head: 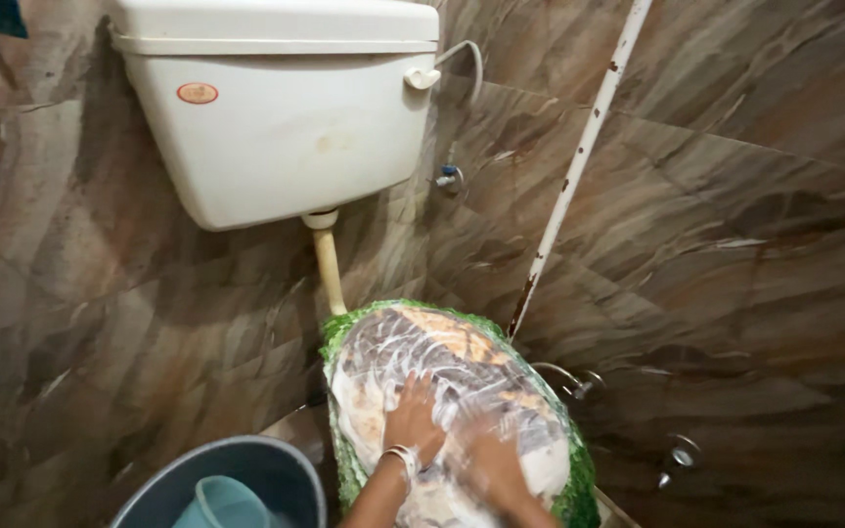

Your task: The person washes a large, patterned cloth placed on a green mat over a toilet bowl. They use a blue cup to pour water from a bucket onto the cloth and scrub it with both hands, creating a soapy lather. The person repeatedly pours water and scrubs the fabric throughout the clip.

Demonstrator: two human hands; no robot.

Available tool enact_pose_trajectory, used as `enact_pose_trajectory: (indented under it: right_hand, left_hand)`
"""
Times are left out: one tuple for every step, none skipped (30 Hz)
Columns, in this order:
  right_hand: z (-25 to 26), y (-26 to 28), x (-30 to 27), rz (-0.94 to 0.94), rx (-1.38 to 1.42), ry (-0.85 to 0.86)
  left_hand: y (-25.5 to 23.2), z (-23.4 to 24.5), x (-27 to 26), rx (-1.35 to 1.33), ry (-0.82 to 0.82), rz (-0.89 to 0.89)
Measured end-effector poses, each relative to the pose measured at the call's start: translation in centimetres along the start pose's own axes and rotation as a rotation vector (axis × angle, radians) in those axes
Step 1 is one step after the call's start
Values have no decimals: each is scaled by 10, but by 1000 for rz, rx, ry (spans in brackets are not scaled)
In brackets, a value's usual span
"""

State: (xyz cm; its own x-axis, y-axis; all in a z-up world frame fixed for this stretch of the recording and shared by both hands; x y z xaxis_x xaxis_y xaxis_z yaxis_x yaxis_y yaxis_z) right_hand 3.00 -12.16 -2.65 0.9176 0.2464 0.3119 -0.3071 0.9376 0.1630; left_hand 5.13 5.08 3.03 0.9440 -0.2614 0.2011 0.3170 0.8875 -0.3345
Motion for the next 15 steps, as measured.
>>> enact_pose_trajectory:
  right_hand:
    - [-4,16,-11,137,2,-39]
    - [-7,29,-22,267,7,-76]
    - [-5,11,-3,154,43,-27]
    - [2,-18,11,38,77,33]
    - [13,-49,17,-99,52,63]
    - [22,-70,33,-224,21,77]
    - [19,-68,34,-255,-41,67]
    - [14,-64,34,-288,-105,52]
    - [8,-58,38,-320,-169,34]
    - [-9,-37,35,-218,-141,60]
    - [-23,-18,35,-114,-115,84]
    - [-28,-5,35,67,-55,34]
    - [-31,5,26,221,-13,20]
    - [-27,3,27,310,24,9]
    - [-18,-14,39,219,49,25]
  left_hand:
    - [3,-4,4,-24,-44,-15]
    - [7,-7,7,-79,-56,-9]
    - [11,-8,10,-135,-68,-4]
    - [12,-13,5,-196,-72,7]
    - [10,-18,-2,-126,-27,11]
    - [8,-13,0,-52,-3,11]
    - [6,-7,0,22,22,12]
    - [5,-1,-1,30,43,21]
    - [4,3,-4,37,63,31]
    - [2,6,-2,39,83,36]
    - [3,10,3,-27,54,47]
    - [10,12,9,-87,28,62]
    - [18,14,16,-147,2,77]
    - [27,15,23,-126,-22,82]
    - [37,17,30,-105,-46,87]
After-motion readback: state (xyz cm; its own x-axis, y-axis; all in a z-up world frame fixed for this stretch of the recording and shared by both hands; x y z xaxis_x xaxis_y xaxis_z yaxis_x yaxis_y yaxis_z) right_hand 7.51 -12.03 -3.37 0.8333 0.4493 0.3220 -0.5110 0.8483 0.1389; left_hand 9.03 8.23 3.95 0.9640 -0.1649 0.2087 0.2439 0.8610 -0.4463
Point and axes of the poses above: each hand's wrist, its own x-axis towards the middle knuckle, its own z-axis out of the back of the hand, y = z × x, the point moved 4 cm from there along x, towards the middle knuckle, and after that the axes turned 2 degrees about -y, right-handed, at the moved point
